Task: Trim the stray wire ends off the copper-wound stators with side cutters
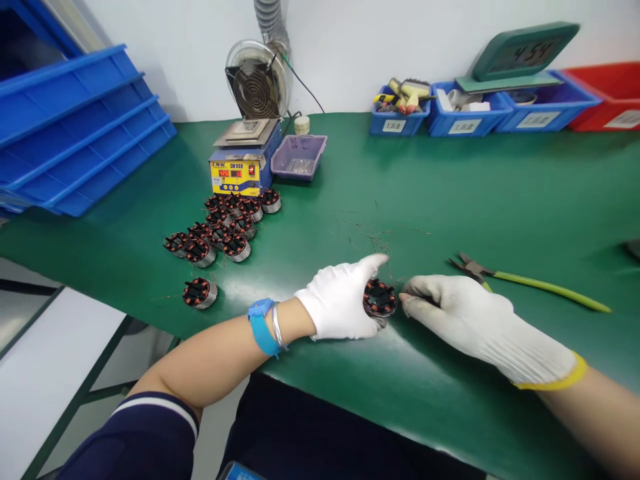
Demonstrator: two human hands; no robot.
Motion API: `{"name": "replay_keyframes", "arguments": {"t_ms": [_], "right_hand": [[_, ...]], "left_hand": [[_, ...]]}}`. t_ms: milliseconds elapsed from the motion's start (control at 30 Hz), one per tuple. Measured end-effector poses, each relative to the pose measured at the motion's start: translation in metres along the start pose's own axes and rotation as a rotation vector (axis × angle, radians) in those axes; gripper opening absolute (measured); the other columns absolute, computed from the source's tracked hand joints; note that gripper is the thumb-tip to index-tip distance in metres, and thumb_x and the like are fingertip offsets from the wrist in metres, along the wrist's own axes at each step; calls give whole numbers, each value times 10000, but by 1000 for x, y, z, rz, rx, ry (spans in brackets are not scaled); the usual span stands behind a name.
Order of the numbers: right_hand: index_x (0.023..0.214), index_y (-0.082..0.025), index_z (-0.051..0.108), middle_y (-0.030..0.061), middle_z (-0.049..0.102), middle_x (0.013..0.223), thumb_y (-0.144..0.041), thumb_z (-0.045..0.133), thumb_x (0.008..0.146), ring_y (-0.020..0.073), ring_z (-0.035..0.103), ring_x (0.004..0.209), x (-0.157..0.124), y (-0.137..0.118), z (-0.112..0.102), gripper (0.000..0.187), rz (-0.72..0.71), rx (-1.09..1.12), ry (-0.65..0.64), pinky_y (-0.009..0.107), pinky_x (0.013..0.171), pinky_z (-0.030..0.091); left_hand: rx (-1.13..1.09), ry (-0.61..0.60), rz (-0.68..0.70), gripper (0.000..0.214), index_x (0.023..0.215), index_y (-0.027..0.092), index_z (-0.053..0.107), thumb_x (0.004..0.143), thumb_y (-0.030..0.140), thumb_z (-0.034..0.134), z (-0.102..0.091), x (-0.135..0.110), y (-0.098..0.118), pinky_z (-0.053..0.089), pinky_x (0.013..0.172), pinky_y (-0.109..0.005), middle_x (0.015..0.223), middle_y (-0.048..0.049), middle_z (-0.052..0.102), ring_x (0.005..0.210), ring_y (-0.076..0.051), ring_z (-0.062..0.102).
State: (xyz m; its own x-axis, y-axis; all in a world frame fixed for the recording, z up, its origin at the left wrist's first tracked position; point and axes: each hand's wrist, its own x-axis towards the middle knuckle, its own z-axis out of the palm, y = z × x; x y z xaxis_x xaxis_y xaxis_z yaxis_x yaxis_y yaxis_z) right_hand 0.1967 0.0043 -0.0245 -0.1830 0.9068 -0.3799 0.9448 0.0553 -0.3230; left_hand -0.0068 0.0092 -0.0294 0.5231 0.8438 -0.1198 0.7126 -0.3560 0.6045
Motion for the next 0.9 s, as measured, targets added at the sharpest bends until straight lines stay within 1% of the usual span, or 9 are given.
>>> {"name": "replay_keyframes", "arguments": {"t_ms": [100, 233, 367, 467, 567, 633, 767, 800, 900], "right_hand": [[740, -239, 627, 15, 661, 669, -454, 441, 865, 201, 609, 598, -3, -7, 4, 310, 25, -45, -18, 281, 501, 325], [749, -238, 615, 22, 689, 739, -467, 439, 879, 211, 630, 653, -3, -8, 5, 318, -25, -42, 1, 283, 522, 340], [775, -242, 646, 51, 710, 787, -424, 432, 894, 250, 663, 726, 1, 3, -3, 305, 21, -82, 37, 293, 511, 333], [930, -244, 696, 74, 729, 833, -478, 416, 924, 271, 686, 759, 5, 12, -6, 364, 93, 45, 122, 305, 532, 384], [1090, -240, 690, 65, 753, 942, -491, 391, 941, 250, 697, 799, 8, 16, -4, 418, -62, 247, 81, 353, 674, 497], [1048, -245, 704, 71, 756, 998, -468, 411, 924, 284, 698, 868, 10, 16, -3, 388, -104, 176, 74, 388, 700, 507], [1069, -257, 725, 111, 752, 1090, -489, 427, 920, 371, 699, 937, 12, 10, -5, 406, 74, 4, 203, 428, 646, 498], [1122, -256, 719, 111, 750, 1106, -504, 421, 926, 363, 702, 952, 11, 9, -5, 434, 40, 51, 214, 438, 681, 520], [1215, -244, 701, 87, 736, 1158, -483, 448, 934, 299, 694, 1028, 7, 10, 1, 448, -227, 252, 152, 427, 861, 561]], "left_hand": [[-142, 6, -46, 1016, 1565, 239, 318, 664, 361, 772, -4, -3, 1, 554, 1023, -441, 1329, -91, 662, 1202, -334, 654], [-286, 240, -210, 1078, 1510, 197, 363, 587, 462, 853, 6, -5, 9, 539, 1060, -465, 1380, -131, 606, 1209, -333, 641], [-251, 179, -265, 919, 1417, 231, 435, 630, 472, 844, 12, -1, 15, 579, 974, -481, 1146, -70, 688, 1066, -320, 697], [-246, 160, -230, 904, 1427, 230, 413, 652, 436, 832, 11, 0, 13, 573, 983, -474, 1163, -65, 684, 1053, -303, 700], [-283, 119, -170, 987, 1481, 219, 361, 639, 384, 849, 9, 0, 8, 574, 972, -432, 1178, -64, 684, 1056, -282, 702], [-306, 89, -124, 1025, 1504, 215, 342, 633, 361, 863, 8, 1, 5, 576, 958, -395, 1170, -62, 687, 1058, -265, 702], [-351, 35, -68, 1085, 1549, 213, 305, 633, 358, 867, 9, 2, 0, 574, 968, -389, 1204, -79, 687, 1085, -259, 696], [-375, 27, -52, 1129, 1575, 206, 264, 630, 356, 863, 9, 3, -1, 577, 969, -390, 1267, -98, 669, 1092, -258, 694], [-446, 34, 0, 1299, 1633, 148, 87, 607, 339, 860, 10, 5, -3, 575, 1011, -389, 1531, -197, 484, 1160, -267, 675]]}}
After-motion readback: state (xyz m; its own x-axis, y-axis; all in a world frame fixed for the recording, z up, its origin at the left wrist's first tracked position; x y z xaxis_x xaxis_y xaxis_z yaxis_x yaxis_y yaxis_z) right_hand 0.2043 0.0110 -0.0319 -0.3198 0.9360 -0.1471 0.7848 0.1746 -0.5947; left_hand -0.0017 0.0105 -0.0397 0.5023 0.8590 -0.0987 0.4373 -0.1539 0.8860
